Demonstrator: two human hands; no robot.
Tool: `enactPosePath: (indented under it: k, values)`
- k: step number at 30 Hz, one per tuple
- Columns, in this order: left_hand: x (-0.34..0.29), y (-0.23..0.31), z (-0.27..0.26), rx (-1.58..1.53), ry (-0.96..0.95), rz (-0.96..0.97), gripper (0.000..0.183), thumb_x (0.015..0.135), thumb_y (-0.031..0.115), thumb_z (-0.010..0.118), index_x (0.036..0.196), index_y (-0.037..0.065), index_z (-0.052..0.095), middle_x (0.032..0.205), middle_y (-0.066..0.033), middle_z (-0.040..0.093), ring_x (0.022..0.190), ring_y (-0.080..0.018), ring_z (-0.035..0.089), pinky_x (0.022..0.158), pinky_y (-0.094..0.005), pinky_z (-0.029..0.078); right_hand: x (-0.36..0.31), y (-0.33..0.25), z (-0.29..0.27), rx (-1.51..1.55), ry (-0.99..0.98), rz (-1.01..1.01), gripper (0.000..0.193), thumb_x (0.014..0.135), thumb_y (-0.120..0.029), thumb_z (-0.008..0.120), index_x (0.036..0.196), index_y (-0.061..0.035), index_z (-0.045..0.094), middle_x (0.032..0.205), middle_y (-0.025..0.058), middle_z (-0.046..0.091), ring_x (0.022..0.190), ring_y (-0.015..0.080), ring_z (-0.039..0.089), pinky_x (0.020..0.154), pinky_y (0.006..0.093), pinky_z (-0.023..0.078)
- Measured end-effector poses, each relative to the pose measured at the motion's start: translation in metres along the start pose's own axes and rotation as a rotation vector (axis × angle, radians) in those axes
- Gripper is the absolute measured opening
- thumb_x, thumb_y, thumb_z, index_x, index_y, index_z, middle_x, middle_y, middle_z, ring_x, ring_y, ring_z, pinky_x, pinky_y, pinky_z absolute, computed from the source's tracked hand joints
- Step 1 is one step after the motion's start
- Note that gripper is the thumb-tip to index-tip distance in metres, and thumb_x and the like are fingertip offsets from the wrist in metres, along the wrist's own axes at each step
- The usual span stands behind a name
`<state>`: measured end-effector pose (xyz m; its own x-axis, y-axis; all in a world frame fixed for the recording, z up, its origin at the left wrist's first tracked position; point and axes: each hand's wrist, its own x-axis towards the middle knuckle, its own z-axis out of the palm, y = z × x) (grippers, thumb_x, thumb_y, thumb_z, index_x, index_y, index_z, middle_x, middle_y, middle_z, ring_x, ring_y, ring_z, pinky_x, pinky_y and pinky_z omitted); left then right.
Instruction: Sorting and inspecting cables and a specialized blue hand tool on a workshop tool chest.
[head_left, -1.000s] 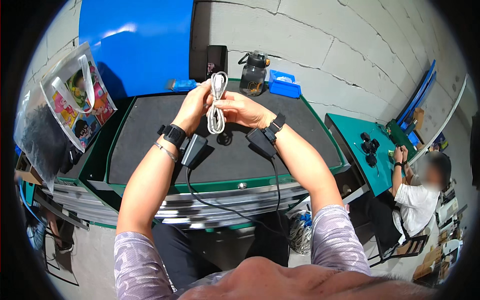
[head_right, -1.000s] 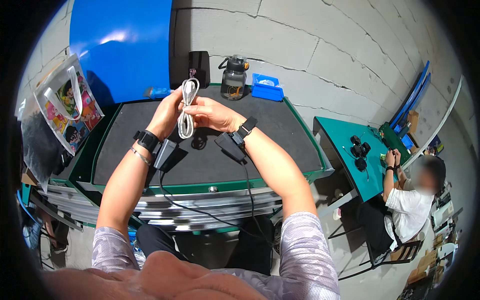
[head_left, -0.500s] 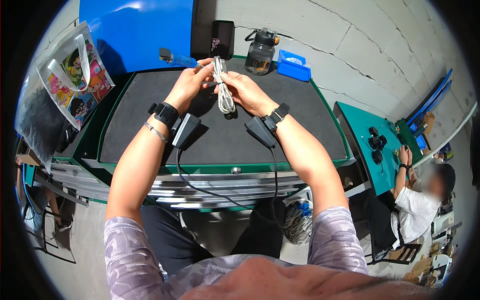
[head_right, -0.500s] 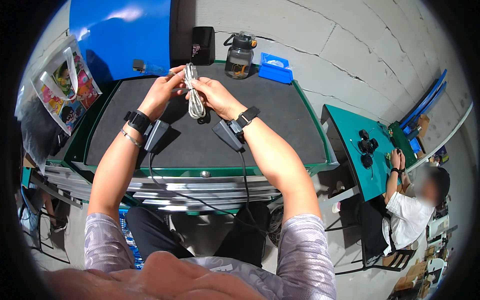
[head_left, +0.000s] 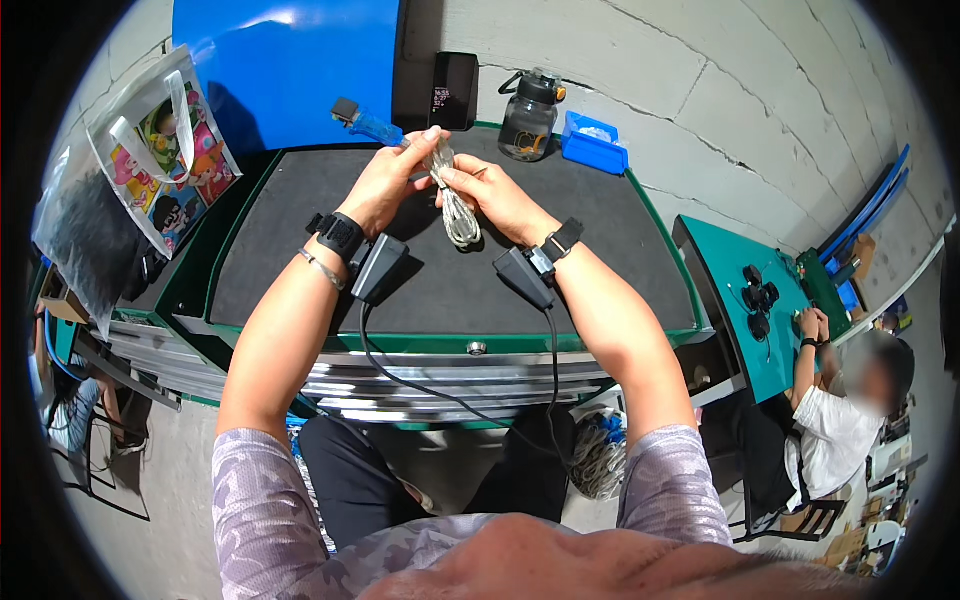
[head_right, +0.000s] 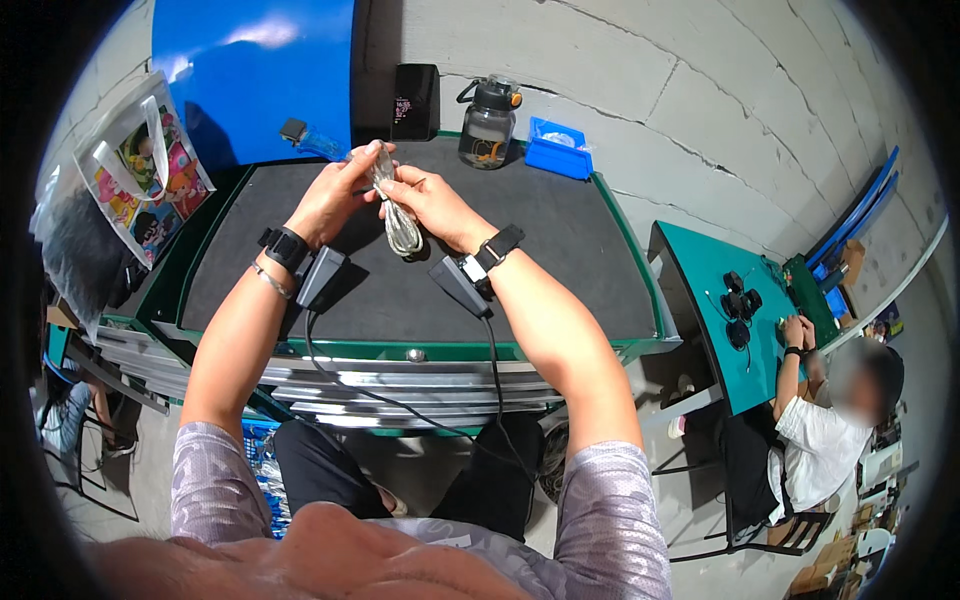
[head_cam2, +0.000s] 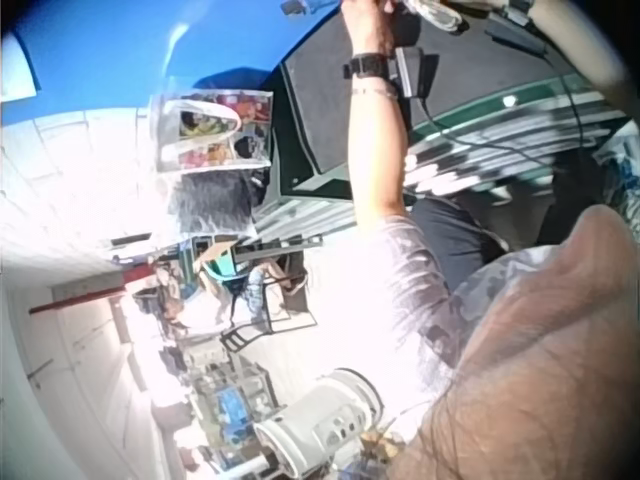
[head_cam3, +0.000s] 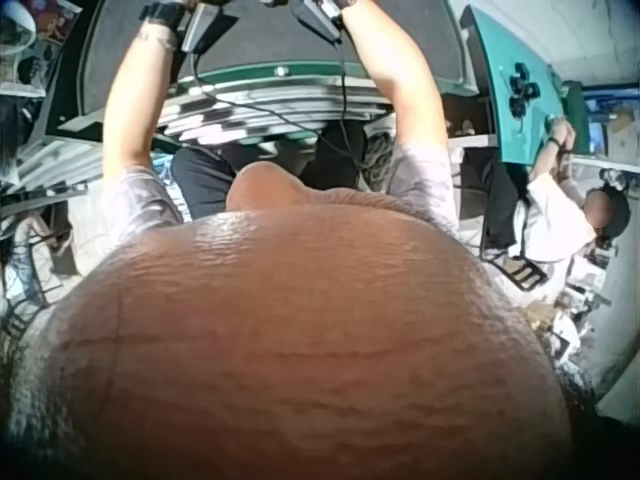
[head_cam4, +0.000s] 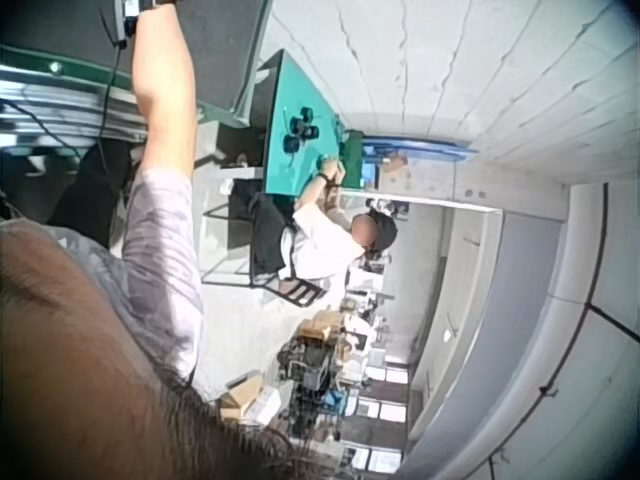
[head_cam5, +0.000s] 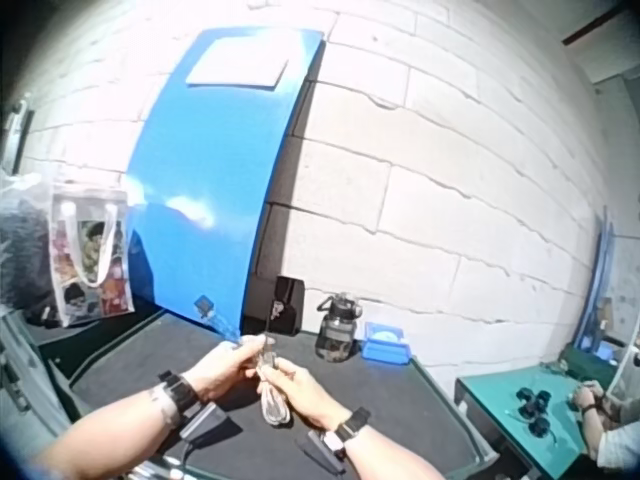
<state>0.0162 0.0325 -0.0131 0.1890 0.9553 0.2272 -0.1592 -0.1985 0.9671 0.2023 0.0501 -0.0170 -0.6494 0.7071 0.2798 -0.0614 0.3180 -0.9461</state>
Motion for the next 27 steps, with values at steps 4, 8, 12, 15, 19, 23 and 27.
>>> enactPosePath:
  k: [4, 8, 12, 15, 19, 23, 27]
  values:
    - [0.002, 0.001, 0.002, -0.008, 0.024, 0.046, 0.043, 0.096, 0.05, 0.054, 0.113, 0.011, 0.062, 0.1, -0.0005, 0.062, 0.092, -0.0085, 0.055, 0.08, -0.0251, 0.042, 0.002, 0.0, -0.001, 0.092, -0.046, 0.08, 0.034, 0.101, -0.034, 0.051, 0.116, -0.0057, 0.063, 0.081, -0.0007, 0.063, 0.07, 0.0033, 0.057, 0.06, 0.0194, 0.043]
    - [0.006, -0.002, 0.0, 0.117, -0.02, -0.045, 0.04, 0.096, 0.052, 0.054, 0.087, 0.013, 0.058, 0.08, 0.0038, 0.053, 0.074, -0.007, 0.048, 0.078, -0.0267, 0.042, 0.003, 0.005, -0.006, 0.215, -0.075, 0.18, 0.034, 0.101, -0.035, 0.051, 0.108, -0.0048, 0.064, 0.076, -0.0003, 0.063, 0.064, 0.005, 0.058, 0.056, 0.0209, 0.046]
    - [0.003, -0.004, -0.002, 0.234, -0.097, -0.075, 0.044, 0.096, 0.055, 0.052, 0.087, 0.013, 0.06, 0.079, 0.0026, 0.056, 0.074, -0.0081, 0.05, 0.08, -0.0306, 0.042, 0.001, 0.011, -0.004, 0.055, -0.078, 0.228, 0.035, 0.101, -0.039, 0.051, 0.099, -0.0072, 0.063, 0.073, -0.0005, 0.063, 0.063, 0.0051, 0.058, 0.055, 0.0211, 0.045]
    - [0.003, -0.002, -0.002, 0.167, -0.106, -0.127, 0.05, 0.095, 0.06, 0.049, 0.089, 0.012, 0.061, 0.087, -0.0017, 0.06, 0.083, -0.0126, 0.054, 0.085, -0.0346, 0.043, 0.002, 0.009, -0.005, 0.017, -0.079, 0.157, 0.034, 0.101, -0.04, 0.05, 0.096, -0.0084, 0.062, 0.073, -0.0004, 0.063, 0.062, 0.0046, 0.056, 0.056, 0.0206, 0.043]
    - [0.005, -0.001, 0.004, -0.072, 0.035, -0.113, 0.062, 0.093, 0.065, 0.047, 0.108, 0.006, 0.061, 0.108, -0.011, 0.062, 0.107, -0.0222, 0.055, 0.099, -0.0431, 0.041, 0.002, 0.007, -0.01, 0.07, -0.061, 0.06, 0.034, 0.101, -0.04, 0.049, 0.096, -0.0093, 0.061, 0.072, -0.0003, 0.063, 0.061, 0.0039, 0.053, 0.056, 0.02, 0.041]
    - [-0.001, 0.001, 0.003, -0.049, 0.03, -0.081, 0.066, 0.092, 0.066, 0.047, 0.116, 0.005, 0.057, 0.11, -0.0112, 0.063, 0.108, -0.0214, 0.057, 0.1, -0.0419, 0.041, 0.002, 0.007, -0.01, 0.083, -0.063, 0.082, 0.035, 0.102, -0.042, 0.047, 0.098, -0.0102, 0.062, 0.072, -0.0005, 0.062, 0.061, 0.0032, 0.051, 0.055, 0.019, 0.037]
    - [-0.005, 0.003, 0.001, -0.061, 0.011, -0.102, 0.072, 0.093, 0.062, 0.049, 0.126, -0.002, 0.053, 0.12, -0.0164, 0.06, 0.115, -0.0258, 0.055, 0.102, -0.0434, 0.041, 0.001, 0.004, -0.009, 0.076, -0.05, 0.087, 0.036, 0.102, -0.042, 0.047, 0.096, -0.0103, 0.062, 0.071, -0.0003, 0.063, 0.057, 0.0037, 0.051, 0.052, 0.0183, 0.036]
